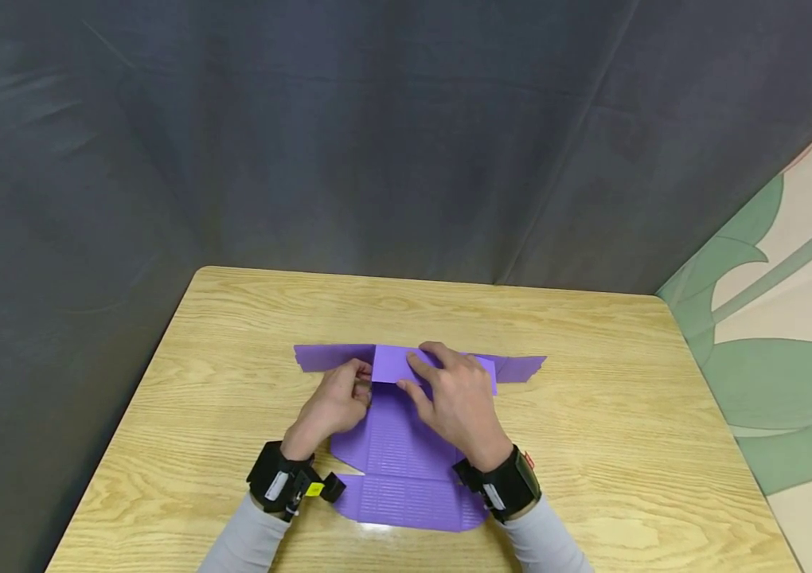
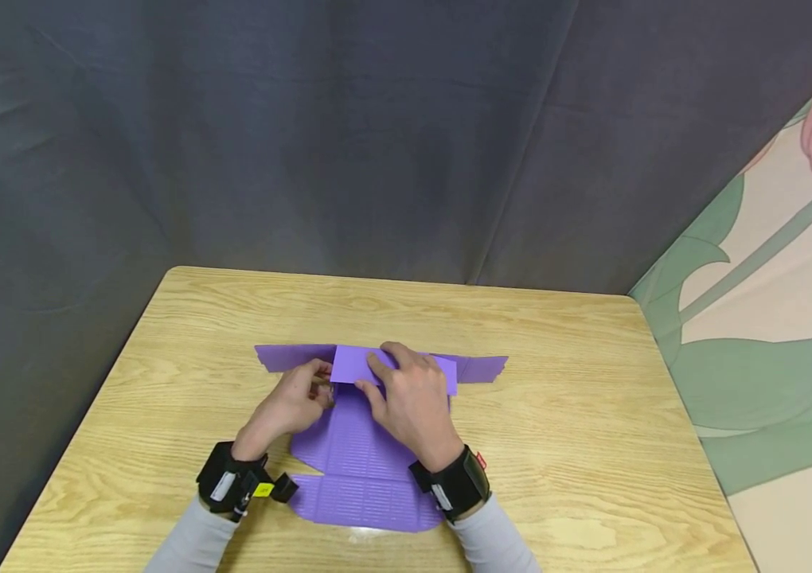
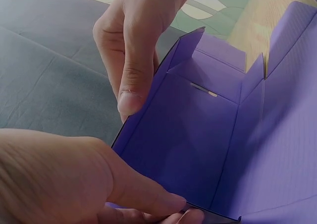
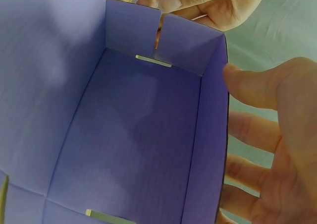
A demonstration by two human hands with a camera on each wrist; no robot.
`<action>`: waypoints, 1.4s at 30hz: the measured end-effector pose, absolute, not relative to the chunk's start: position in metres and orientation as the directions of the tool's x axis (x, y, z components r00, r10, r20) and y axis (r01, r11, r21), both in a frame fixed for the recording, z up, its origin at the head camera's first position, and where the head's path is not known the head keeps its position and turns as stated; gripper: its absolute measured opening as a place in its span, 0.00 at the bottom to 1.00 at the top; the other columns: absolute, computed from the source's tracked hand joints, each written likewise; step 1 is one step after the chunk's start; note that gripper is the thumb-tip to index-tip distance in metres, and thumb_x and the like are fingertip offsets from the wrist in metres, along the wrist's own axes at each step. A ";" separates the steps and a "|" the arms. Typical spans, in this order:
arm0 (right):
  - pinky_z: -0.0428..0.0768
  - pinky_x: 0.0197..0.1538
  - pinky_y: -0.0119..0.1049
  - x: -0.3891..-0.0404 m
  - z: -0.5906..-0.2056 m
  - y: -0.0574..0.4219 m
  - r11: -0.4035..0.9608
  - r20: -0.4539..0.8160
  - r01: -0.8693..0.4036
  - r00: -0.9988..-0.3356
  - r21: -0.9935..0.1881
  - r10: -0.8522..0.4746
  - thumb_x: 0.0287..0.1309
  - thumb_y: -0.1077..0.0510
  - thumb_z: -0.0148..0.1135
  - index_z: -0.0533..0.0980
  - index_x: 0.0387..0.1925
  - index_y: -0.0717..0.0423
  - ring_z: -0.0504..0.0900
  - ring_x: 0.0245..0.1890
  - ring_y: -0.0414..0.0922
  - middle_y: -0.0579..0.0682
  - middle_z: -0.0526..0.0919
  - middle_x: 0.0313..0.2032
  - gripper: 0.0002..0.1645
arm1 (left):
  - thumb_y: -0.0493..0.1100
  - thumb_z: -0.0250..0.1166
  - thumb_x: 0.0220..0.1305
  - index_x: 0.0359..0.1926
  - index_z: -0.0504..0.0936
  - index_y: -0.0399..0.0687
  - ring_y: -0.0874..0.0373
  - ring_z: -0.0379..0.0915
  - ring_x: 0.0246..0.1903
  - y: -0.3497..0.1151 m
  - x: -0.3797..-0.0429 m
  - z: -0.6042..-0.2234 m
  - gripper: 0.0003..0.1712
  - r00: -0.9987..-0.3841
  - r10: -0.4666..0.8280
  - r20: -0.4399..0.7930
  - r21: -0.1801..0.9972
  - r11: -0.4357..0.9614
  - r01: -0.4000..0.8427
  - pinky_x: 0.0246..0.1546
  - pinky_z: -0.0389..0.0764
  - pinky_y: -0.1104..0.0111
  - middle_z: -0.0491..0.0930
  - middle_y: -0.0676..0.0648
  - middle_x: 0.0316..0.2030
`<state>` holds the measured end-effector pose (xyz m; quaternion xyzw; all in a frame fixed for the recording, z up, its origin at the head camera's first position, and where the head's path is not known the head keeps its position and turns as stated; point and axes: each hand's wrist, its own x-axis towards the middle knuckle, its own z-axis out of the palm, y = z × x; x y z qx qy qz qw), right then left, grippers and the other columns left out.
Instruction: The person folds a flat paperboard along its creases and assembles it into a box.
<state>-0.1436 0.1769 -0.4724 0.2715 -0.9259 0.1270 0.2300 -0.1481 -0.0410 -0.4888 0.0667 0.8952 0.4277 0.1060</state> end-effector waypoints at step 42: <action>0.88 0.46 0.51 -0.140 -0.466 0.179 0.816 0.478 -0.572 -0.741 -0.083 -0.471 0.60 0.41 0.77 0.90 0.53 0.48 0.90 0.48 0.54 0.54 0.88 0.53 0.24 | 0.41 0.77 0.66 0.65 0.80 0.40 0.34 0.73 0.65 -0.097 -0.149 -0.453 0.29 -0.975 0.119 0.189 0.706 0.673 0.219 0.67 0.70 0.40 0.80 0.37 0.64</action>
